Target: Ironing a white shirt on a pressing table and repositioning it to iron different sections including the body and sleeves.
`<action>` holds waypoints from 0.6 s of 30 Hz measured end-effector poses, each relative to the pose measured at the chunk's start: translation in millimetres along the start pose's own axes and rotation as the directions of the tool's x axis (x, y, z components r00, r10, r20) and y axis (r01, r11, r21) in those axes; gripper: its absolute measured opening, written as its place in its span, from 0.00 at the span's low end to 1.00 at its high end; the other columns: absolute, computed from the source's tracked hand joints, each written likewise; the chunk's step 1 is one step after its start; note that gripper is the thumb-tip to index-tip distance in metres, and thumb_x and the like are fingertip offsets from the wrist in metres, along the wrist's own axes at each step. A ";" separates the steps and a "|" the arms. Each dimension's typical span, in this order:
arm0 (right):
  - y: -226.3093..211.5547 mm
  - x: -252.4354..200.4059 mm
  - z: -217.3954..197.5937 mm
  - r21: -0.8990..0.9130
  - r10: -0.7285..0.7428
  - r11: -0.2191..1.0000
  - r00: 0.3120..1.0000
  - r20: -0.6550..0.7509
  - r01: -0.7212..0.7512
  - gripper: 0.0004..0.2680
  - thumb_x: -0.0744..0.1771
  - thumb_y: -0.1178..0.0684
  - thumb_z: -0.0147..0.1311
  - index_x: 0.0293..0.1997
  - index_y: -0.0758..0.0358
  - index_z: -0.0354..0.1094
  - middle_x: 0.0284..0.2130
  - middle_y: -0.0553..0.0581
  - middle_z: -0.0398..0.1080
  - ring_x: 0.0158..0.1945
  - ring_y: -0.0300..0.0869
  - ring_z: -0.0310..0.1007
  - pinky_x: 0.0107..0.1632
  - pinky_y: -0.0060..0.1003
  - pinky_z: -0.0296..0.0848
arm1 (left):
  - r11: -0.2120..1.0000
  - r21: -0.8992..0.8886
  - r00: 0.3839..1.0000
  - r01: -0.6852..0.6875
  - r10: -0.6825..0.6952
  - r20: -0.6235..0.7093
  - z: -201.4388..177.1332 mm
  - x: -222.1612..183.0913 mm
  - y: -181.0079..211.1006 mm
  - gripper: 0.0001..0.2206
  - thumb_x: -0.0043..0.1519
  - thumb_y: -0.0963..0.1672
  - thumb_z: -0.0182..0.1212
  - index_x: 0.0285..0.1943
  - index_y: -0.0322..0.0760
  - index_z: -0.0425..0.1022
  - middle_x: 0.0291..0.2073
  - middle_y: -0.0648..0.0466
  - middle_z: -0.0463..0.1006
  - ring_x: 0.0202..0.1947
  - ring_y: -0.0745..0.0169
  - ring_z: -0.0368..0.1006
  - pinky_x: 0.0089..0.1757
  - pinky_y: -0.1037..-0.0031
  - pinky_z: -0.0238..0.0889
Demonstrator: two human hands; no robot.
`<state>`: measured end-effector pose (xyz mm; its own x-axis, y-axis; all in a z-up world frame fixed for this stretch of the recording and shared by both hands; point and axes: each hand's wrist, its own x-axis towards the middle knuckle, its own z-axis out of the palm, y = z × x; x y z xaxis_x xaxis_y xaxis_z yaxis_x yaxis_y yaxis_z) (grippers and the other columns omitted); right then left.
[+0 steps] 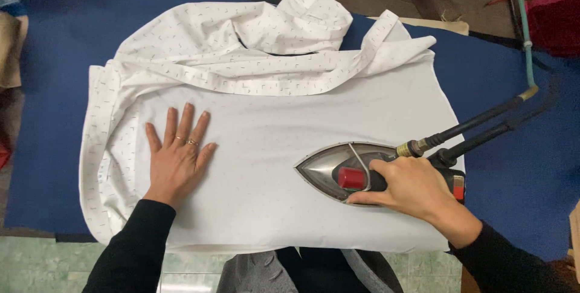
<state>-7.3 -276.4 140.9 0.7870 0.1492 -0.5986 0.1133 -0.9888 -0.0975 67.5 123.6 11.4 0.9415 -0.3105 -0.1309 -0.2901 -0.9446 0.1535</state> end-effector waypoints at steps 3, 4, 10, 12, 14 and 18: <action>-31.6 7.7 -9.8 0.035 -0.021 0.999 1.000 -0.011 0.021 0.28 0.57 0.19 0.51 0.42 0.54 0.72 0.26 0.64 0.76 0.34 0.57 0.78 0.39 0.51 0.75 | 0.998 0.002 0.998 0.066 -0.065 -0.024 -0.6 0.6 -24.6 0.27 0.65 0.59 0.31 0.75 0.65 0.43 0.75 0.61 0.39 0.74 0.53 0.30 0.63 0.39 0.22; -42.2 10.2 -13.4 0.055 -0.026 0.998 1.000 -0.014 0.027 0.28 0.57 0.19 0.51 0.42 0.55 0.72 0.26 0.66 0.76 0.34 0.58 0.78 0.39 0.53 0.74 | 0.996 0.009 0.995 0.088 -0.087 -0.042 -1.1 0.8 -33.0 0.27 0.65 0.59 0.30 0.75 0.63 0.44 0.75 0.60 0.39 0.74 0.52 0.30 0.64 0.40 0.22; -102.6 29.3 -26.2 0.095 -0.051 0.994 0.999 -0.001 0.051 0.30 0.58 0.19 0.47 0.41 0.59 0.72 0.25 0.69 0.75 0.35 0.61 0.77 0.40 0.53 0.73 | 0.991 0.014 0.991 0.133 -0.133 0.008 -15.3 1.8 -50.9 0.27 0.66 0.58 0.32 0.75 0.63 0.44 0.75 0.59 0.39 0.74 0.53 0.32 0.61 0.45 0.36; -120.0 36.3 -31.2 0.107 -0.067 0.992 0.998 -0.001 0.066 0.29 0.59 0.19 0.47 0.42 0.59 0.72 0.26 0.69 0.75 0.36 0.61 0.77 0.40 0.53 0.73 | 0.989 0.020 0.989 0.146 -0.146 0.015 -16.7 5.1 -57.2 0.27 0.66 0.58 0.32 0.75 0.63 0.43 0.75 0.60 0.40 0.73 0.53 0.34 0.60 0.47 0.40; -138.0 42.1 -34.9 0.116 -0.079 0.990 0.997 0.005 0.078 0.29 0.59 0.20 0.46 0.42 0.60 0.72 0.27 0.69 0.75 0.36 0.61 0.77 0.40 0.52 0.73 | 0.987 0.021 0.987 0.157 -0.158 0.027 -17.7 6.5 -61.2 0.26 0.66 0.57 0.32 0.75 0.63 0.43 0.75 0.60 0.40 0.73 0.54 0.35 0.58 0.50 0.45; -170.0 55.9 -41.8 0.144 -0.121 0.982 0.993 -0.013 0.122 0.29 0.60 0.22 0.47 0.44 0.64 0.72 0.27 0.72 0.74 0.36 0.63 0.76 0.39 0.53 0.73 | 0.991 -0.025 0.990 0.134 -0.133 0.050 -12.8 11.9 -74.0 0.27 0.65 0.56 0.37 0.75 0.63 0.43 0.74 0.61 0.41 0.73 0.53 0.37 0.57 0.52 0.50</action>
<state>42.8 -100.3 157.3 0.7755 0.2678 -0.5718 0.1199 -0.9516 -0.2831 102.4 191.1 11.0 0.9620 -0.1872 -0.1989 -0.1567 -0.9747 0.1592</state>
